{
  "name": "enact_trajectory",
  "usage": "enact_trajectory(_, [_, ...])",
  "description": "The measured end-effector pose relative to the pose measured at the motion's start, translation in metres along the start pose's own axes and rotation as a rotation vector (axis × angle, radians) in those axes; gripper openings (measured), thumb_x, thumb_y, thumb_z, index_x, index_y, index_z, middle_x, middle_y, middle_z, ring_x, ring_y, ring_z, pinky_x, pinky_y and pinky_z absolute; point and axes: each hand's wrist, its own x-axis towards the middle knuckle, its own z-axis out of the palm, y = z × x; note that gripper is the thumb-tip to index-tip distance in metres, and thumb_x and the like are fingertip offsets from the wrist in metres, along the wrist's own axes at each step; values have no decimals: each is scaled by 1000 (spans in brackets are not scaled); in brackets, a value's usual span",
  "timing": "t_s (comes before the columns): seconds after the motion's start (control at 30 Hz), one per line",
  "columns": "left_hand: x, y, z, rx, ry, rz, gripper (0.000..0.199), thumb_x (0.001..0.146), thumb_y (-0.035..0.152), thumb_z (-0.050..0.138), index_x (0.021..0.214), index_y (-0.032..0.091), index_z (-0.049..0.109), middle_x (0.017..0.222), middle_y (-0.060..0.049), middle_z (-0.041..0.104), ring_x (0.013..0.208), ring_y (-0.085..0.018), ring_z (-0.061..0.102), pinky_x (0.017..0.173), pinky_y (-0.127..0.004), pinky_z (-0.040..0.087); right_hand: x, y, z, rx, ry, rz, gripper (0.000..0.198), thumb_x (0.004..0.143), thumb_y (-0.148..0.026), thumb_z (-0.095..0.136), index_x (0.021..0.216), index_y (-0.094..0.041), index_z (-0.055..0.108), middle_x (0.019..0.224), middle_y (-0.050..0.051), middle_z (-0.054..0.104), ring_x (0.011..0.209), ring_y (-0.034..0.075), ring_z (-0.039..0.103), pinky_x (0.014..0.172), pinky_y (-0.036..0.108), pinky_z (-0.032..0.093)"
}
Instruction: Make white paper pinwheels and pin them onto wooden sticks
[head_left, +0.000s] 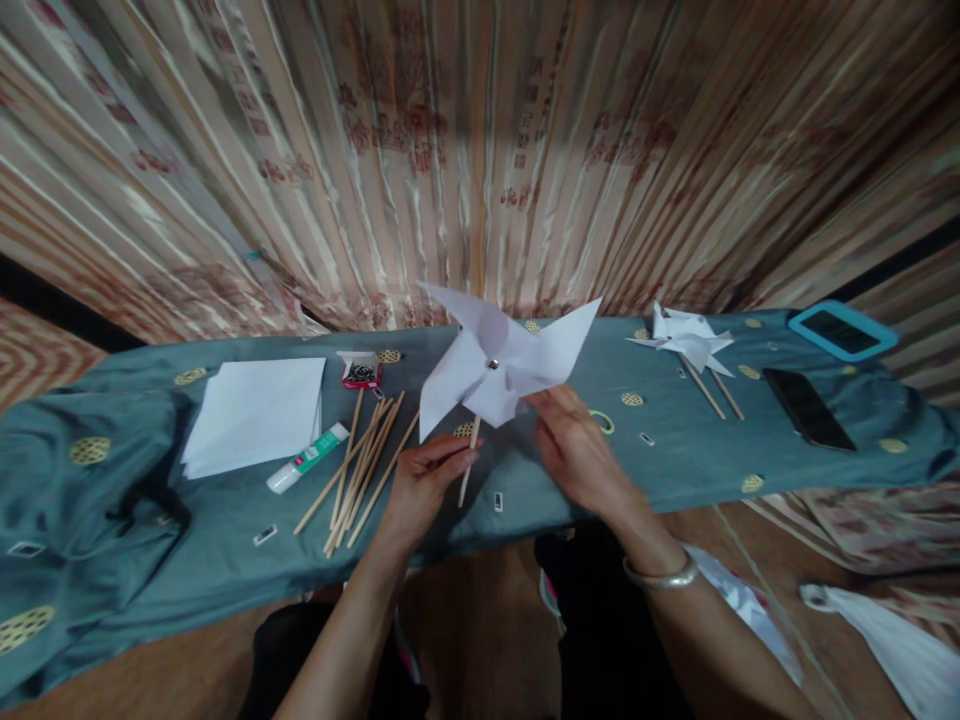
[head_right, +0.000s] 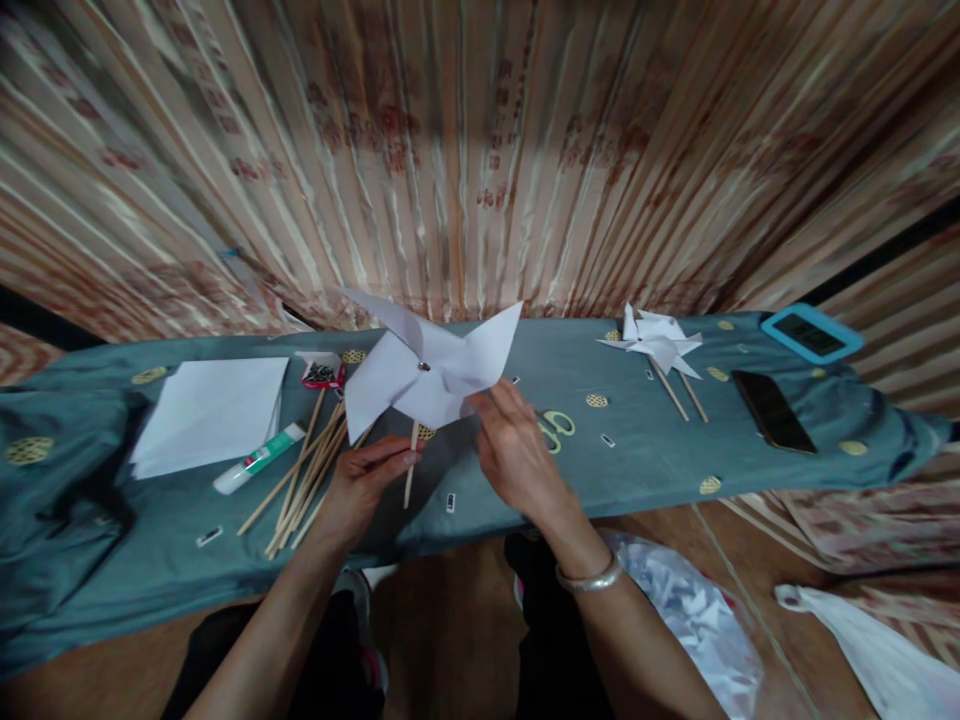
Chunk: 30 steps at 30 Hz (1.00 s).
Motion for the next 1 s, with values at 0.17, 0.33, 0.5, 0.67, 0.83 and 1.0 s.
enact_trajectory(0.17, [0, 0, -1, -4, -28, 8, 19, 65, 32, 77, 78, 18, 79, 82, -4, 74, 81, -18, 63, 79, -29, 47, -5, -25, -5, 167, -227, -101, 43, 89, -7, 39, 125, -18, 60, 109, 8, 73, 100, 21, 70, 85, 36, 58])
enact_trajectory(0.33, [-1, 2, -2, 49, -23, 15, 16, 66, 32, 75, 70, 17, 78, 72, -2, 68, 73, -16, 58, 72, -27, 44, -9, -33, -37, 241, -163, -64, 30, 93, -13, 45, 110, -22, 67, 92, 1, 76, 79, 15, 72, 76, 27, 58])
enact_trajectory(0.5, [-1, 2, -1, 56, -20, 7, 18, 66, 33, 75, 73, 17, 78, 76, -3, 71, 77, -18, 60, 75, -28, 45, -3, -8, -44, -79, 378, 45, 34, 91, -15, 46, 120, -21, 64, 116, 10, 70, 109, 24, 65, 96, 41, 51])
enact_trajectory(0.67, [-1, 1, 0, 44, -26, -7, 20, 65, 34, 76, 76, 18, 79, 80, -4, 74, 81, -20, 63, 77, -30, 47, -2, 8, -24, -239, 255, 16, 52, 87, -10, 44, 138, -21, 50, 147, 15, 47, 133, 33, 45, 105, 57, 41])
enact_trajectory(0.83, [-1, 1, 0, 21, -4, -17, 22, 64, 33, 78, 82, 19, 80, 84, -5, 76, 85, -22, 66, 82, -32, 49, -4, -1, -12, -216, 141, -10, 45, 86, -8, 43, 127, -15, 59, 137, 18, 55, 123, 33, 52, 98, 54, 48])
enact_trajectory(1.0, [0, 1, 0, -17, -5, 16, 22, 64, 31, 78, 81, 18, 80, 85, -6, 76, 84, -21, 65, 81, -31, 49, -5, -14, -1, -147, 74, -74, 44, 86, -7, 43, 126, -12, 60, 128, 17, 62, 117, 30, 57, 97, 49, 51])
